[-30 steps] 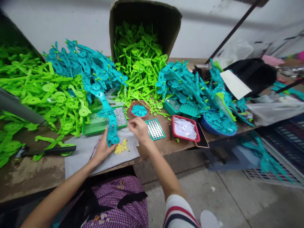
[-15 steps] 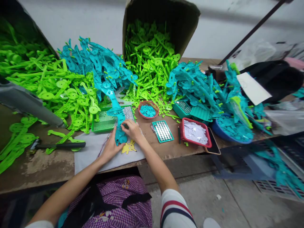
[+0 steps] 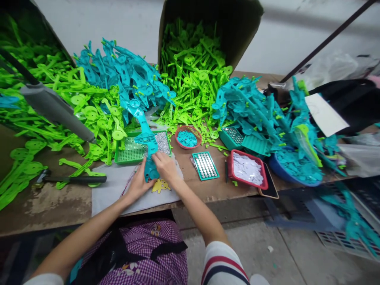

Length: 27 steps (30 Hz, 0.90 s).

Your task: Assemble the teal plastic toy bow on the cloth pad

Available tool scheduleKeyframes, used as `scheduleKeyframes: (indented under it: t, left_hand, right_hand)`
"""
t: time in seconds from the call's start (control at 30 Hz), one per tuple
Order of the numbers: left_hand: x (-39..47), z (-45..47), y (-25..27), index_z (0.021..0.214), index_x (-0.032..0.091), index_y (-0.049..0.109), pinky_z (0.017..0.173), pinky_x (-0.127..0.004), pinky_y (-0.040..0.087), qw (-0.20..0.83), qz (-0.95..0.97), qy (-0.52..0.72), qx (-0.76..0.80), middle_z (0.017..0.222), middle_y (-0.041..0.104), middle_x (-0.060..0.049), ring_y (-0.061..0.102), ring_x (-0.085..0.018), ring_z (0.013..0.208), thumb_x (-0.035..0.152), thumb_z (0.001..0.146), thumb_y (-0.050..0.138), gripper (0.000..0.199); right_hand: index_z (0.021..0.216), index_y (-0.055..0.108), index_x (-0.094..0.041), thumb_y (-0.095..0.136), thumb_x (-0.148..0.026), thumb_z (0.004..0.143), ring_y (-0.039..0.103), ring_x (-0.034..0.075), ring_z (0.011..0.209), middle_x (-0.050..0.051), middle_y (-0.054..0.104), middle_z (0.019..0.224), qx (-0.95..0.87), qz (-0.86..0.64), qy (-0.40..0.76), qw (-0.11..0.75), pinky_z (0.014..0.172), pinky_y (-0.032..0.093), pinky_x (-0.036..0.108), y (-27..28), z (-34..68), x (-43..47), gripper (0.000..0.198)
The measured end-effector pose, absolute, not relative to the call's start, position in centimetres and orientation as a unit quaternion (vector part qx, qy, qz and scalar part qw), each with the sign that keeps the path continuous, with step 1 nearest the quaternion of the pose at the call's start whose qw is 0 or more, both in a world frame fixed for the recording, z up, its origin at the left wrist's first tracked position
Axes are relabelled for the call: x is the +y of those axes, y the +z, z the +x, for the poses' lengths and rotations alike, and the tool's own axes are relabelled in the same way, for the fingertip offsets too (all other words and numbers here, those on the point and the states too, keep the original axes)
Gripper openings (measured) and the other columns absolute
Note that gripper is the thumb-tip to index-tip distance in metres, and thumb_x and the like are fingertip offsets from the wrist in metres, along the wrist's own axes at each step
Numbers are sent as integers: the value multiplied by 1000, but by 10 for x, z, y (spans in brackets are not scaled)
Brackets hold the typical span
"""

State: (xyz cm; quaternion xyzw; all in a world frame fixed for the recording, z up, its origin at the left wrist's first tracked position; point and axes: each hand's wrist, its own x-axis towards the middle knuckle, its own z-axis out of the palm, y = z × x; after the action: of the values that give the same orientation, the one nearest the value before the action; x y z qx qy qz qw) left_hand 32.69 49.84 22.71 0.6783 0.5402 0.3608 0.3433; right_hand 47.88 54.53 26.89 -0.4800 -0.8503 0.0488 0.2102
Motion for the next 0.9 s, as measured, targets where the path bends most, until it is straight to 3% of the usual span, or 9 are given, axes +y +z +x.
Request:
scheduleKeyframes:
  t: [0.1,0.2,0.4,0.6,0.7,0.77,0.83,0.9]
  left_hand:
    - [498,326,226,155,18,15,115,-51,33,348,685,367,524,153,38,-19,38,-31,141,32,78,64,92]
    - [499,324,228,155,17,16,116,-50,32,351,685,371,519,154,37,-19,37,-31,142,33,79,63,91]
    - [498,321,231,155,18,13,113,-47,37,336,731,366,467,151,41,-18,41,-30,139,40,82,65,93]
    - [477,312,247,157,22,7,109,-51,38,196,839,336,379,151,38,-22,41,-32,138,41,86,64,92]
    - [436,300,261,156,26,17,112,-56,31,140,876,285,363,156,29,-22,30,-37,144,41,86,66,87]
    - [399,288,263,155,28,21,113,-56,30,135,877,277,370,158,26,-20,29,-37,145,41,86,66,84]
    - [364,275,257,154,31,25,112,-58,31,158,847,282,423,160,24,-18,29,-39,145,41,86,66,80]
    - [336,261,247,153,33,27,112,-58,33,223,788,308,485,159,26,-17,32,-39,143,45,84,68,82]
  right_hand:
    - [140,50,-17,38,-12,93,60,29,113,18,65,123,-824,-532,21,194,104,46,49,262,465,523,48]
    - [146,43,-20,38,-12,92,56,29,122,16,61,130,-802,-550,58,225,112,38,53,258,463,510,54]
    - [144,42,-22,39,-41,96,51,25,130,14,52,141,-615,-591,265,449,106,45,43,280,470,523,51]
    - [131,50,-21,50,-48,90,61,22,111,9,65,120,-467,-548,367,589,100,47,41,307,446,509,50]
    - [127,54,-20,53,-49,88,64,22,103,7,69,105,-440,-562,380,588,92,51,39,316,453,481,49]
    - [126,57,-20,56,-48,87,64,22,102,7,69,106,-448,-573,371,578,91,52,37,317,467,460,48]
    - [125,59,-22,59,-47,85,65,21,100,6,70,106,-471,-578,370,555,89,52,35,314,487,441,47]
    - [125,61,-22,61,-47,84,67,21,88,5,72,94,-501,-574,412,500,80,55,33,307,510,427,48]
